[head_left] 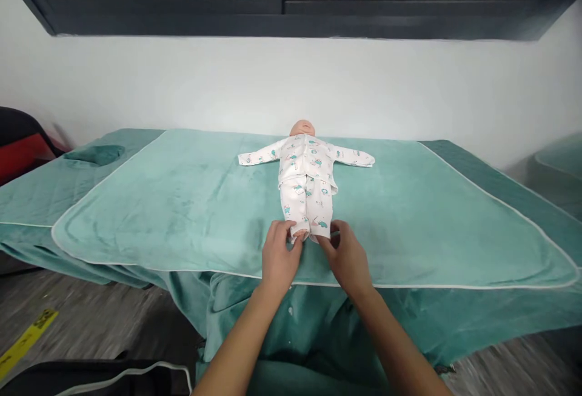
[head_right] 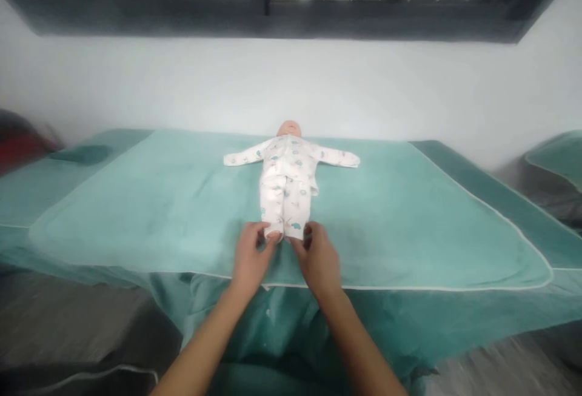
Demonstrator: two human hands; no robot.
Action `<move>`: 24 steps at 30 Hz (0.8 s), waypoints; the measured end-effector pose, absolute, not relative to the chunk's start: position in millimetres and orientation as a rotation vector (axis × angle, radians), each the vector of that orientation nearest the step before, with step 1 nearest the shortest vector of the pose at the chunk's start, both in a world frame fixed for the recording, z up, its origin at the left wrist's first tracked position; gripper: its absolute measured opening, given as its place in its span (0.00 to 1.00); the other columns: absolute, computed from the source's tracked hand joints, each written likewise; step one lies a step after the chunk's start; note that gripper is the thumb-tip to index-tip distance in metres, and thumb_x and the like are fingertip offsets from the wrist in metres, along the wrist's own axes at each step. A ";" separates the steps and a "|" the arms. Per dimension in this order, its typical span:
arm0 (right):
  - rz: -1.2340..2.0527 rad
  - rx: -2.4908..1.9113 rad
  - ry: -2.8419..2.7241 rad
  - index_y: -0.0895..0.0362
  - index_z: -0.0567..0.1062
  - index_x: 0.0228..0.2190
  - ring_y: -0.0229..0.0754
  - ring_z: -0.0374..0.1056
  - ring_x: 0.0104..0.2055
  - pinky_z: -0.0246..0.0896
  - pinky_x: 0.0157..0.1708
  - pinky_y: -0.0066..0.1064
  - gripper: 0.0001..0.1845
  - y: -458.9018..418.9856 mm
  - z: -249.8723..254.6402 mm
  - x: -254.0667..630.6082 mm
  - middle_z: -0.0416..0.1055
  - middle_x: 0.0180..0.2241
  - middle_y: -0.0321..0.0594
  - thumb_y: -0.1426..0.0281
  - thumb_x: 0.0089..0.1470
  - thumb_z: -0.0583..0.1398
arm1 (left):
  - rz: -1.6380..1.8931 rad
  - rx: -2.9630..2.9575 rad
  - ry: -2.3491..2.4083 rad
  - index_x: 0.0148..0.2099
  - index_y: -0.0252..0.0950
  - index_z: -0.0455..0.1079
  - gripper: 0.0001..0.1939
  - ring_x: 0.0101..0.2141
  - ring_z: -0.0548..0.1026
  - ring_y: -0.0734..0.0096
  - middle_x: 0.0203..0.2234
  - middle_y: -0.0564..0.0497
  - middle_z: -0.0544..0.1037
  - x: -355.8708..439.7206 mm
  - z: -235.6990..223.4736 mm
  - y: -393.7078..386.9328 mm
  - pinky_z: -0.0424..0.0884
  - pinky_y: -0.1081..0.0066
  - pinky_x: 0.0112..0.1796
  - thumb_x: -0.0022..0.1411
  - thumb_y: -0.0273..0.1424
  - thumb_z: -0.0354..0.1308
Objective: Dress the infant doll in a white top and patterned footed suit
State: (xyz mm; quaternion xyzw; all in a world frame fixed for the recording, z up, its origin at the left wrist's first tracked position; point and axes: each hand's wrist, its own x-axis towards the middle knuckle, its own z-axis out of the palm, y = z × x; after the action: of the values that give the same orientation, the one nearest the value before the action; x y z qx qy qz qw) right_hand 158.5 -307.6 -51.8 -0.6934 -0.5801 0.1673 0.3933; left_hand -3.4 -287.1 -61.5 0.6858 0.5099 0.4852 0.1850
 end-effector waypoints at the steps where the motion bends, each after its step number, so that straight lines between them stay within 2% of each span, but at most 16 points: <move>1: 0.432 -1.848 -1.478 0.53 0.68 0.44 0.47 0.71 0.34 0.57 0.29 0.34 0.19 -305.7 -53.8 153.7 0.75 0.37 0.41 0.54 0.57 0.58 | 1.348 1.919 1.460 0.48 0.41 0.67 0.08 0.37 0.73 0.66 0.37 0.50 0.72 1.0 -65.3 -286.9 0.71 0.65 0.39 0.65 0.32 0.57; 6: 0.383 -2.011 -1.446 0.54 0.66 0.50 0.52 0.72 0.36 0.52 0.29 0.34 0.24 -293.7 -56.9 139.2 0.77 0.38 0.43 0.54 0.57 0.58 | 1.387 1.921 1.531 0.47 0.42 0.67 0.08 0.40 0.73 0.62 0.38 0.48 0.70 11.9 -77.7 -282.2 0.72 0.63 0.39 0.66 0.30 0.55; 11: -0.002 -1.942 -1.552 0.52 0.68 0.54 0.49 0.70 0.38 0.51 0.28 0.33 0.24 -289.9 -69.7 157.5 0.73 0.44 0.44 0.59 0.58 0.59 | 1.462 1.976 1.508 0.49 0.41 0.67 0.10 0.38 0.72 0.66 0.38 0.48 0.69 -4.0 -81.0 -279.6 0.71 0.65 0.39 0.66 0.26 0.53; 15: -0.192 -1.816 -1.757 0.55 0.71 0.55 0.45 0.65 0.32 0.52 0.29 0.34 0.22 -297.4 -92.6 170.9 0.70 0.35 0.42 0.65 0.61 0.55 | 1.425 2.051 1.417 0.50 0.40 0.68 0.09 0.35 0.71 0.67 0.35 0.49 0.71 -12.8 -86.0 -281.0 0.70 0.66 0.38 0.68 0.29 0.54; 19: -0.212 -1.566 -1.798 0.56 0.71 0.56 0.41 0.61 0.29 0.55 0.32 0.33 0.21 -309.1 -105.6 172.4 0.66 0.28 0.38 0.71 0.64 0.51 | 1.523 2.035 1.372 0.49 0.38 0.69 0.09 0.34 0.71 0.70 0.31 0.51 0.71 -15.4 -84.7 -288.0 0.70 0.69 0.37 0.68 0.27 0.54; 22: -0.192 -1.411 -1.793 0.56 0.71 0.56 0.39 0.60 0.28 0.56 0.31 0.32 0.20 -324.9 -106.8 172.3 0.65 0.25 0.36 0.74 0.64 0.52 | 1.500 2.011 1.419 0.48 0.37 0.70 0.09 0.34 0.73 0.71 0.32 0.51 0.73 -27.0 -83.0 -314.7 0.71 0.72 0.36 0.67 0.26 0.53; 24: -0.162 -1.370 -1.818 0.56 0.70 0.56 0.39 0.62 0.27 0.58 0.31 0.32 0.20 -342.1 -111.2 173.2 0.68 0.26 0.37 0.74 0.63 0.55 | 1.457 2.049 1.478 0.47 0.38 0.71 0.09 0.35 0.75 0.71 0.33 0.50 0.76 -43.4 -86.9 -349.2 0.72 0.72 0.36 0.67 0.25 0.53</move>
State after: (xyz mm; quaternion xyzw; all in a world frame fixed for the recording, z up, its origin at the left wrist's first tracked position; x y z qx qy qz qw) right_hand 173.2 -342.1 -111.2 -0.5458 -0.7241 -0.0646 0.4167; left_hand -43.4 -349.2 -86.9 0.6980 0.5036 0.4965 0.1125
